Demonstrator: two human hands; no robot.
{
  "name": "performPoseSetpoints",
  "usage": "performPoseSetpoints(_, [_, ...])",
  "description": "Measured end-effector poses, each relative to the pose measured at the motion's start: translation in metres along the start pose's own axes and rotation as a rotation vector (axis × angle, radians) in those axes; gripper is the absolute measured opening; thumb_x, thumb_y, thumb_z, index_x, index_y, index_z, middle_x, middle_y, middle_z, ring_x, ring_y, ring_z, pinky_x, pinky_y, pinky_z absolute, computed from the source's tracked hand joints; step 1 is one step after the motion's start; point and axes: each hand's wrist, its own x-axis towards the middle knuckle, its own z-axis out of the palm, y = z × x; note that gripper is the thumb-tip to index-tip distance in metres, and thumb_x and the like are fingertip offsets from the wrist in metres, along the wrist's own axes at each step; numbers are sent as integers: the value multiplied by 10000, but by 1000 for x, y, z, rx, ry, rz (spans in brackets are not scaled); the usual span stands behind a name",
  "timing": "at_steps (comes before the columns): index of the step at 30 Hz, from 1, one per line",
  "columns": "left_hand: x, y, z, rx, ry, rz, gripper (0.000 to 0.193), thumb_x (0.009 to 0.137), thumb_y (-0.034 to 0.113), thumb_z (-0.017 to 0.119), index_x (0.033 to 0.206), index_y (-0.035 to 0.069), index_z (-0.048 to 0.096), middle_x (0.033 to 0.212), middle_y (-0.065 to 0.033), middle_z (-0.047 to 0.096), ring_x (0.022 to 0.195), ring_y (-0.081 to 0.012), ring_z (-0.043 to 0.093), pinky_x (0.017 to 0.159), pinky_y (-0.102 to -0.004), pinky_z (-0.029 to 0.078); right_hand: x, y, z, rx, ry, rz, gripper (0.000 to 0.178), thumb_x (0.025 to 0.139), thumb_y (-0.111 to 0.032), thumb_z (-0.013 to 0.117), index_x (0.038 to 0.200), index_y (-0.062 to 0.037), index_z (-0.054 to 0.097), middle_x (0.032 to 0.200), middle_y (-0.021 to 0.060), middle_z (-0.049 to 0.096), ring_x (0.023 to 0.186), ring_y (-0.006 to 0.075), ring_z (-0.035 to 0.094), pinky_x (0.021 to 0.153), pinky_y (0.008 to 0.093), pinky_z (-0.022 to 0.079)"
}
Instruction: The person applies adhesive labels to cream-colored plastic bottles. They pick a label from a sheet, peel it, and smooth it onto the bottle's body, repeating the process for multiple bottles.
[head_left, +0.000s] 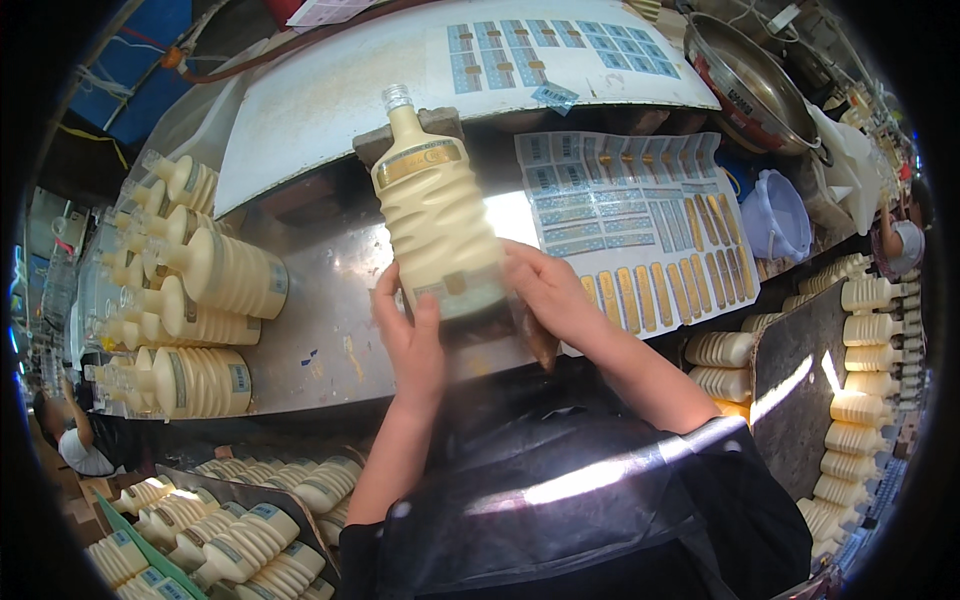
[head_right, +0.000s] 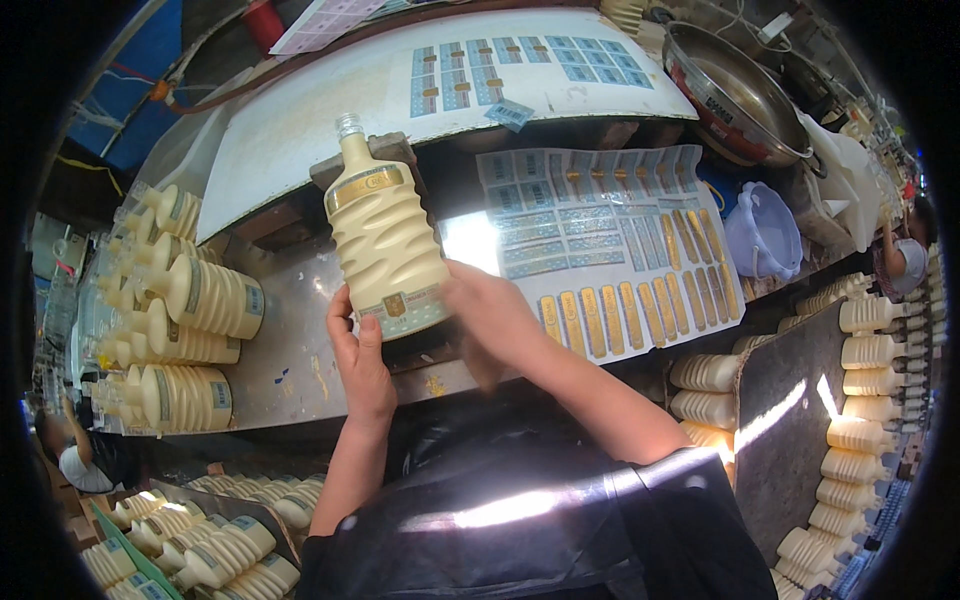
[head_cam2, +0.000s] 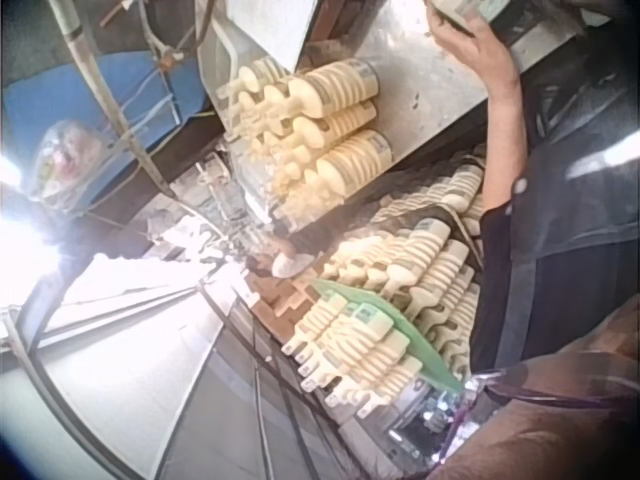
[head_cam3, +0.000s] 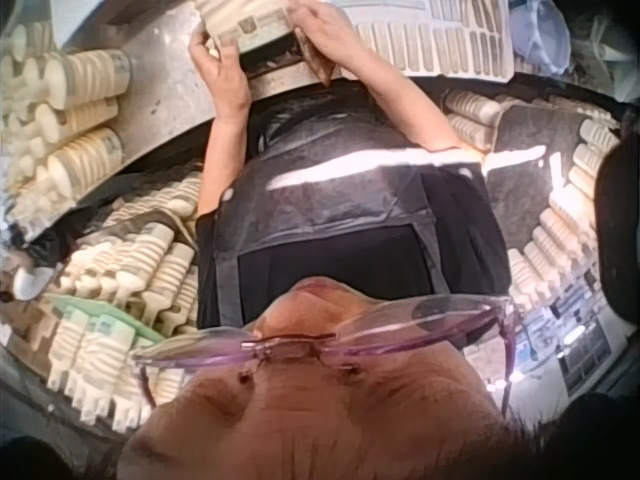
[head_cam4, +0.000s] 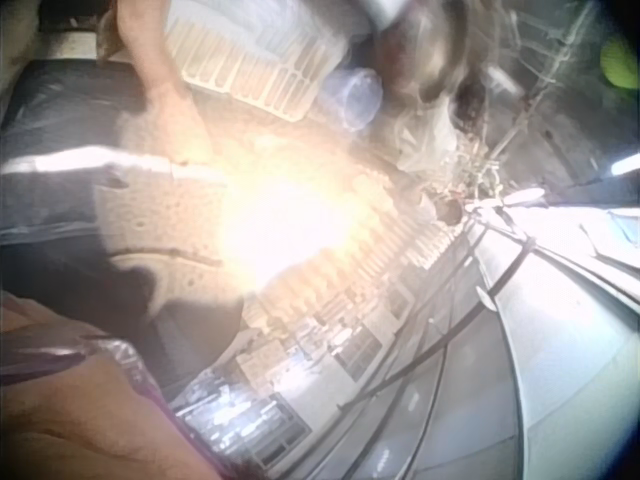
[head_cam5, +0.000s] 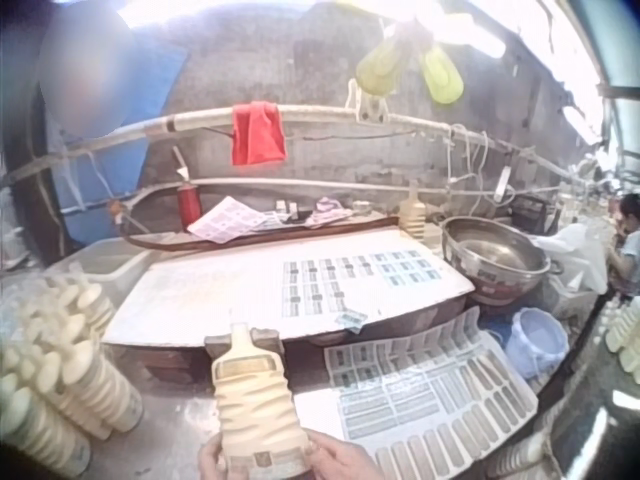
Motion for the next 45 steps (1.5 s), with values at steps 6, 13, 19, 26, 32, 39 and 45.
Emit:
performPoseSetpoints(6, [13, 25, 11, 279, 69, 43, 801, 898, 368, 724, 1486, -31, 354, 1404, -213, 437, 1338, -349, 401, 1166, -494, 289, -1, -38, -7, -190, -98, 281, 532, 987, -395, 669, 1397, -59, 619, 897, 123, 735, 816, 192, 688, 792, 356, 540])
performPoseSetpoints(13, [13, 18, 13, 258, 90, 56, 807, 882, 373, 734, 1471, -31, 360, 1401, -229, 427, 1329, -373, 402, 1158, -509, 293, -1, -14, -2, -80, -38, 146, 533, 985, -404, 676, 1399, -73, 625, 872, 115, 728, 793, 185, 679, 777, 350, 539])
performPoseSetpoints(19, [13, 16, 13, 210, 81, 55, 810, 886, 381, 737, 1471, -33, 361, 1402, -229, 423, 1335, -374, 400, 1160, -507, 300, -5, -27, -5, -125, -99, 268, 518, 1008, -396, 632, 1412, -72, 615, 945, 143, 738, 858, 208, 691, 818, 353, 539])
performPoseSetpoints(26, [14, 10, 9, 77, 45, 34, 721, 997, 405, 643, 1504, -19, 354, 1429, -186, 425, 1346, -297, 415, 1174, -438, 308, 6, -15, -31, 13, 52, 283, 351, 1072, -272, 499, 1197, -52, 740, 1117, 50, 712, 967, 152, 628, 898, 300, 498])
performPoseSetpoints(32, [12, -10, 4, -159, 34, 86, 642, 1064, 399, 568, 1516, -4, 353, 1427, -161, 447, 1335, -247, 435, 1165, -397, 329, -2, -70, -15, 176, 104, 142, 254, 961, -91, 678, 1197, -19, 616, 1063, 41, 701, 957, 105, 659, 837, 272, 537])
performPoseSetpoints(39, [12, 2, 12, 101, 70, 62, 651, 1015, 339, 583, 1492, -50, 368, 1450, -217, 428, 1345, -326, 439, 1175, -455, 318, -19, -69, 7, -534, 98, -22, 372, 947, -272, 653, 1241, -87, 519, 807, 226, 709, 766, 479, 682, 705, 533, 547])
performPoseSetpoints(45, [11, -1, 13, -4, 89, 23, 609, 1013, 272, 564, 1487, -60, 374, 1458, -215, 417, 1360, -334, 433, 1187, -455, 311, -24, -48, -16, -371, 238, 46, 354, 954, -236, 669, 1251, -91, 543, 795, 206, 707, 729, 399, 706, 665, 467, 544])
